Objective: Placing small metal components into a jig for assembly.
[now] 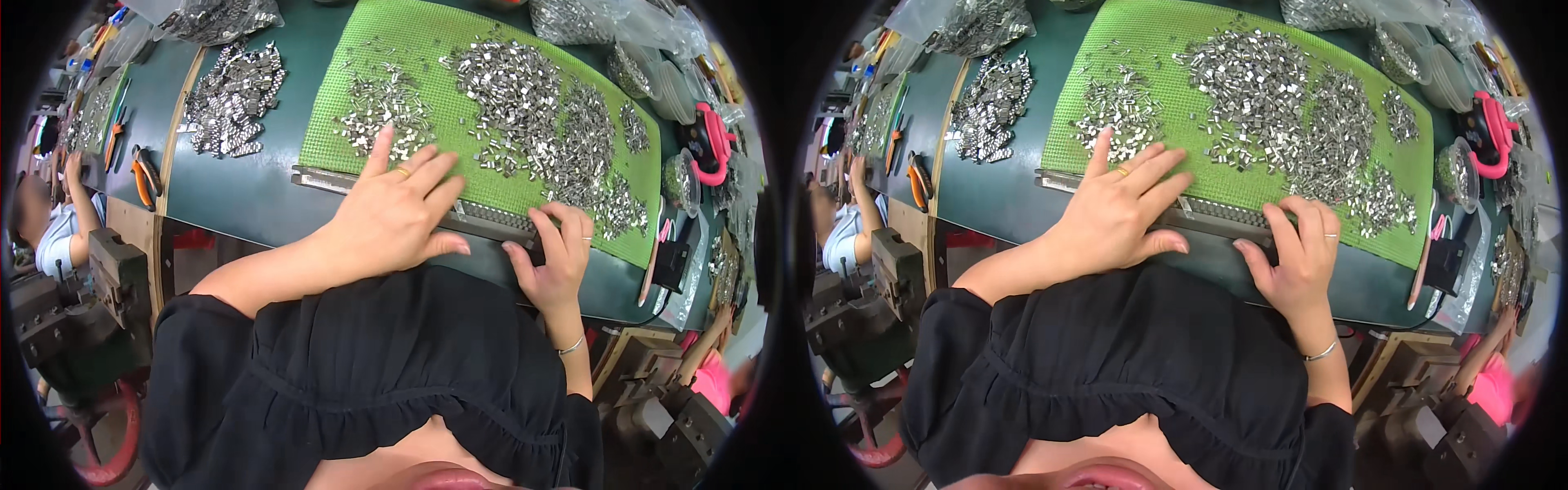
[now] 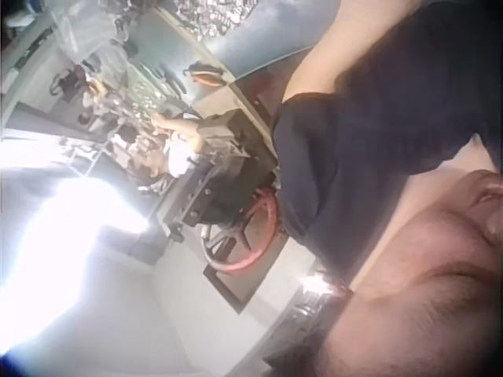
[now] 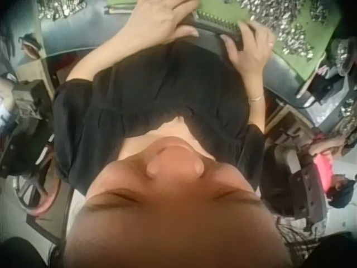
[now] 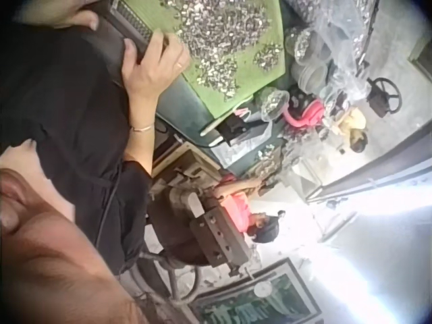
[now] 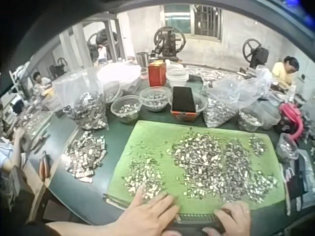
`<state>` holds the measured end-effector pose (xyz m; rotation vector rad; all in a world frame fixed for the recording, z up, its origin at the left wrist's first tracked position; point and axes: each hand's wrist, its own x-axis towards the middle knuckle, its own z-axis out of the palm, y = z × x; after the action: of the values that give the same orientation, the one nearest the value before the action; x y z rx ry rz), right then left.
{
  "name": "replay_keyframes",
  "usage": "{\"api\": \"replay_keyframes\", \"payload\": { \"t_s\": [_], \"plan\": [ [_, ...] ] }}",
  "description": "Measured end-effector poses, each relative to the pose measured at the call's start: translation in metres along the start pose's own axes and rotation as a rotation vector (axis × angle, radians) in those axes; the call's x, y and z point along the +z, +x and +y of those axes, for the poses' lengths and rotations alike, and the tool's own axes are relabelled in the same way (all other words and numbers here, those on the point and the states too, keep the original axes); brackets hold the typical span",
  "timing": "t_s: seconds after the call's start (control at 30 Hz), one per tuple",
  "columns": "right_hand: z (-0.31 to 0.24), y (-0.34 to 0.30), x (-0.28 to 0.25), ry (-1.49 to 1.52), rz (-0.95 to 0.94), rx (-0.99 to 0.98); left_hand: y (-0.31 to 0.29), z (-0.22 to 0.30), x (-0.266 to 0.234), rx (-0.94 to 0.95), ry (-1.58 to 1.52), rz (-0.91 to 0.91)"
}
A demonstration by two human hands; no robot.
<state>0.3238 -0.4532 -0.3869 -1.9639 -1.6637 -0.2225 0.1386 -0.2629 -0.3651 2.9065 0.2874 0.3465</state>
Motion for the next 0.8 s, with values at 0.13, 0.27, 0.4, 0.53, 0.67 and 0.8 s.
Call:
{"api": "replay_keyframes", "payload": {
  "t_s": [0.13,0.27,0.4,0.53,0.67,0.8],
  "plan": [
    [0.001,-0.001,-0.001,0.029,0.029,-0.004,-0.005,-0.003,-0.005,-0.011,-0.034,0.039],
    [0.002,-0.001,-0.002,0.009,0.039,0.008,-0.010,-0.006,-0.001,-0.129,0.042,0.077],
    [-0.006,0.015,-0.009,0.023,0.049,-0.015,-0.004,0.002,-0.001,-0.068,-0.013,0.020],
    [-0.012,0.036,-0.012,0.057,0.064,-0.025,0.006,0.008,0.002,0.098,-0.131,-0.050],
    [-0.012,0.047,-0.004,0.089,0.047,-0.036,0.009,0.009,0.004,0.207,-0.269,-0.010],
    [-0.019,0.068,0.015,0.139,-0.022,-0.132,-0.005,-0.015,-0.008,-0.007,-0.222,0.188]
  ]
}}
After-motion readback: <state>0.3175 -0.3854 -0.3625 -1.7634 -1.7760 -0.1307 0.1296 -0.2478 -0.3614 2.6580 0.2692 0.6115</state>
